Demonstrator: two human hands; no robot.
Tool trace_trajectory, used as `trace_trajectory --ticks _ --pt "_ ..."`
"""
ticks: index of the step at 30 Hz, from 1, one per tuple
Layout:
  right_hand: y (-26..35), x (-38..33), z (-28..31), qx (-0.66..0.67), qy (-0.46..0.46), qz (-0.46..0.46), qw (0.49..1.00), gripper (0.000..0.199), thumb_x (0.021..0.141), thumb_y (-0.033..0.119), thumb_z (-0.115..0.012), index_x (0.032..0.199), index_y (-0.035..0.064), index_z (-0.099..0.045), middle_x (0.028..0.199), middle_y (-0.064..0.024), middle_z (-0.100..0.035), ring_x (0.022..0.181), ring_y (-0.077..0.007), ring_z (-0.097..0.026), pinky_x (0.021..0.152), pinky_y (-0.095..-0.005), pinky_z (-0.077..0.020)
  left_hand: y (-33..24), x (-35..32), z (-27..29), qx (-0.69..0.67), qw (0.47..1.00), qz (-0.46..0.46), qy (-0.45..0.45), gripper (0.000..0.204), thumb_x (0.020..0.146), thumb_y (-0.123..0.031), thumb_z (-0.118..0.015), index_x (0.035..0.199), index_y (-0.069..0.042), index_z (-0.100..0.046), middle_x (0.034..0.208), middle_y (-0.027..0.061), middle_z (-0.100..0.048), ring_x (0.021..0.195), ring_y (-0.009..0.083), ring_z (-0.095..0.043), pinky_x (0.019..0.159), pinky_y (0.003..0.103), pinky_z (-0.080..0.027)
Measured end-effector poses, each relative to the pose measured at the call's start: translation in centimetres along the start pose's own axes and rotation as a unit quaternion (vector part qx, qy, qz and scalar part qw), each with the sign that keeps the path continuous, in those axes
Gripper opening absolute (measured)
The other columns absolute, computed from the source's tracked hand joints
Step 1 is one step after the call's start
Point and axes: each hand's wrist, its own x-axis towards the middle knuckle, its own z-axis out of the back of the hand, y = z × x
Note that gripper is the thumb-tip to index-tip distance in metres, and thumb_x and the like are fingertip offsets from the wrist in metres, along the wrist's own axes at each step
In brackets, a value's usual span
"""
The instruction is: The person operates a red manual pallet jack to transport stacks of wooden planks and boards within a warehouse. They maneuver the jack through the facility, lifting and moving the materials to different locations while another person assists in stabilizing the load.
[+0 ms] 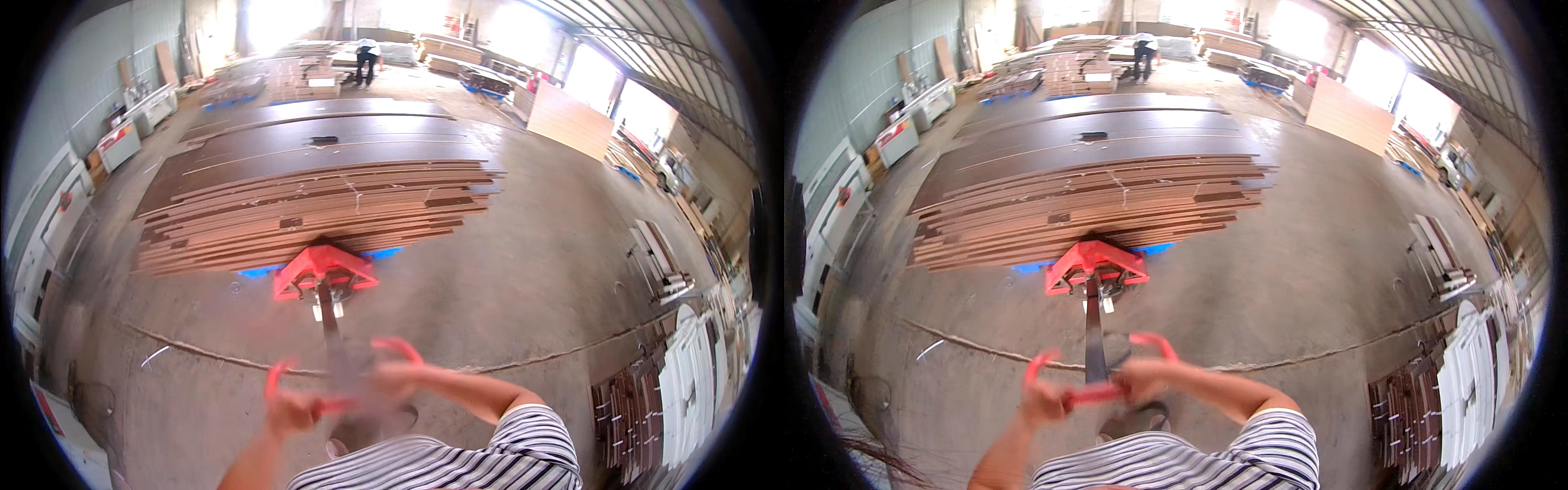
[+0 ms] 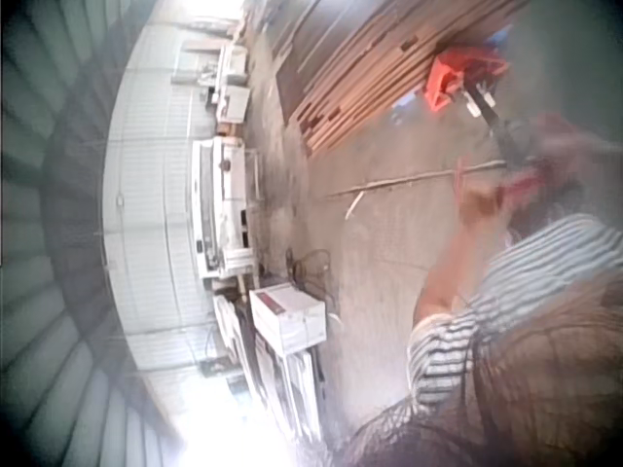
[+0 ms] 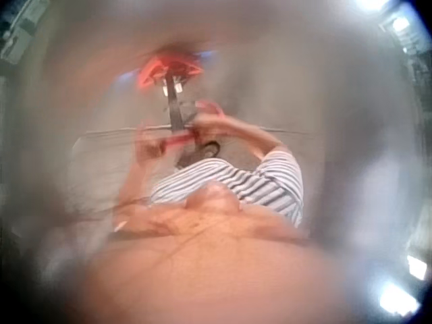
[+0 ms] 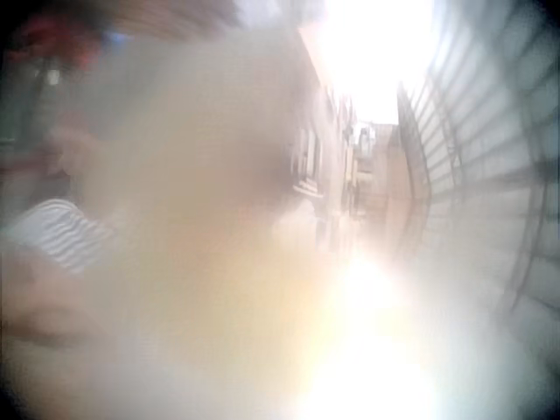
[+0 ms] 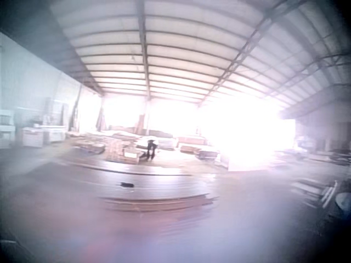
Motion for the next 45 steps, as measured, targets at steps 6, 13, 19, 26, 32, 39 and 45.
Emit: trace_trajectory --ticks 6,13,19,26,32,39,45 --pt "-0.7 0.3 8.9 0.005 -0.051 -0.026 0.998 0.046 0.067 0.038 -0.081 0.097 0.0066 -0.065 0.082 -0.0138 -0.069 0.078 -0.0293 -0.067 0.069 -0.0429 -0.05 1.0 8.5 6.6 0.044 0.995 0.09 0.023 0.01 0.071 -0.022 -0.067 0.08 -0.022 -0.07 0.074 0.0026 -0.066 0.074 0.0218 -0.065 0.074 0.043 -0.052" --pt "-3.3 -1.9 -18.1 0.06 0.098 -0.08 0.99 0.04 0.082 0.034 -0.066 0.114 0.0098 -0.067 0.1 -0.0165 -0.07 0.094 -0.0358 -0.067 0.08 -0.0477 -0.0511 -7.3 -11.2 -10.6 -0.154 0.936 0.129 0.29 0.022 0.082 -0.032 -0.06 0.093 -0.014 -0.063 0.079 0.015 -0.068 0.076 0.0361 -0.068 0.063 0.052 -0.053" --pt "-3.6 -1.0 -7.7 0.022 0.108 -0.058 0.992 0.041 0.073 0.03 -0.072 0.108 0.0096 -0.067 0.092 -0.0173 -0.07 0.086 -0.0351 -0.067 0.077 -0.0445 -0.051 -3.1 -2.7 -3.9 -0.078 0.99 0.064 0.101 0.014 0.071 -0.026 -0.068 0.081 -0.017 -0.065 0.06 0.0103 -0.061 0.059 0.0299 -0.065 0.056 0.051 -0.049" --pt "-0.5 -0.7 7.5 0.019 -0.004 -0.062 0.998 0.052 0.068 0.042 -0.082 0.104 0.0097 -0.062 0.086 -0.0118 -0.068 0.08 -0.0266 -0.065 0.072 -0.0405 -0.0488 0.5 7.9 5.4 0.072 0.993 0.084 -0.039 0.012 0.07 -0.02 -0.07 0.081 -0.017 -0.067 0.06 0.0079 -0.06 0.05 0.0248 -0.06 0.053 0.037 -0.052" --pt "-2.7 -2.2 -20.2 0.035 0.144 -0.157 0.976 0.048 0.088 0.048 -0.059 0.121 0.0126 -0.062 0.106 -0.0204 -0.068 0.094 -0.0381 -0.067 0.082 -0.0476 -0.052 -6.0 -12.6 -12.7 -0.112 0.987 0.035 0.109 0.012 0.075 -0.026 -0.066 0.08 -0.016 -0.061 0.065 0.0082 -0.061 0.059 0.0289 -0.063 0.051 0.043 -0.049" --pt "-1.0 -2.7 -5.7 0.007 0.117 -0.097 0.988 0.045 0.083 0.046 -0.068 0.109 0.0099 -0.067 0.095 -0.0186 -0.069 0.088 -0.0367 -0.067 0.079 -0.0464 -0.0515 -2.9 -2.3 -3.7 -0.161 0.985 0.048 0.03 0.022 0.07 -0.021 -0.07 0.092 -0.019 -0.067 0.075 0.0072 -0.067 0.07 0.029 -0.068 0.061 0.044 -0.054" --pt "-0.2 -1.1 11.0 -0.029 -0.116 -0.038 0.992 0.041 0.074 0.045 -0.076 0.089 0.0086 -0.064 0.08 -0.0119 -0.066 0.077 -0.0269 -0.064 0.067 -0.0417 -0.0467 1.6 10.0 7.3 -0.04 0.989 0.125 -0.072 0.021 0.061 -0.015 -0.072 0.081 -0.018 -0.065 0.077 0.0032 -0.067 0.077 0.026 -0.07 0.075 0.042 -0.056"
